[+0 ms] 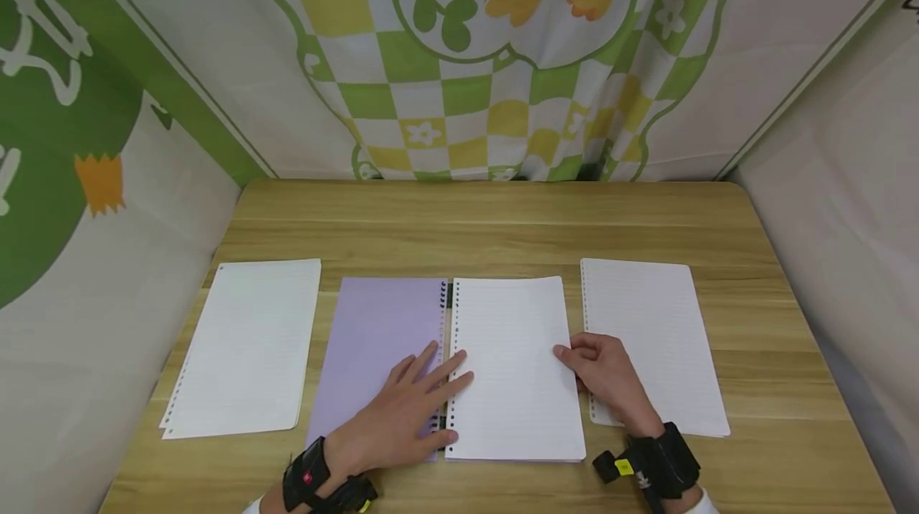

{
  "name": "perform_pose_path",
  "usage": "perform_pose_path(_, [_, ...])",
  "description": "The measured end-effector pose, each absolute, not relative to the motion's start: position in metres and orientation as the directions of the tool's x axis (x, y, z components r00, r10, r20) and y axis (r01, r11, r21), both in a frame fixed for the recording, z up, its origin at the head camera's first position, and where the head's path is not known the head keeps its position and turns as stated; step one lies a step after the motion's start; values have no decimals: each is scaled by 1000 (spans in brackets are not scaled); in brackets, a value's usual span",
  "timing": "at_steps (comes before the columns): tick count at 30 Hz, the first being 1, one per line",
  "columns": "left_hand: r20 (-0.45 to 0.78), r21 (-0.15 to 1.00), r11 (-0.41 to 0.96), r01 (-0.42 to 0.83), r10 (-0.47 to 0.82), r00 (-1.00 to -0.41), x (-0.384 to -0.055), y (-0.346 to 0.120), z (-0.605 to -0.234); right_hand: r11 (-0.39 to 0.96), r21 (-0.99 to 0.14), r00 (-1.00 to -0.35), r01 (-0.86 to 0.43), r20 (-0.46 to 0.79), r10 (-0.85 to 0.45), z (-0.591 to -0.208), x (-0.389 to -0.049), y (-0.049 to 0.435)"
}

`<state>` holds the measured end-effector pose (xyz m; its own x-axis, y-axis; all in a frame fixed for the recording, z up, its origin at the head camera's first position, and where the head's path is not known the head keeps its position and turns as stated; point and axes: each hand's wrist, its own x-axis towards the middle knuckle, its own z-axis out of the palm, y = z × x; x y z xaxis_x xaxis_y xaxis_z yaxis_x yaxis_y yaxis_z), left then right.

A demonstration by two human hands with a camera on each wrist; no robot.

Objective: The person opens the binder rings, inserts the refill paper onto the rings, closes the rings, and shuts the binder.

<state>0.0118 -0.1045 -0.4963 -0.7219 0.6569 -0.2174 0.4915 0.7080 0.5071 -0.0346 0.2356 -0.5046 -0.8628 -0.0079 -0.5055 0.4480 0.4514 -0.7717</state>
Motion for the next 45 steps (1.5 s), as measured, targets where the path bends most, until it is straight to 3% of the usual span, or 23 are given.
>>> perform_pose_path(20, [-242, 518, 696, 498, 678, -694, 14, -109, -500, 541, -755, -889, 369, -457, -32, -503, -34, 243])
perform_pose_path(45, [-217, 483, 705, 520, 671, -709, 10, -102, -494, 517, -790, -895, 330, -437, -96, -494, -36, 253])
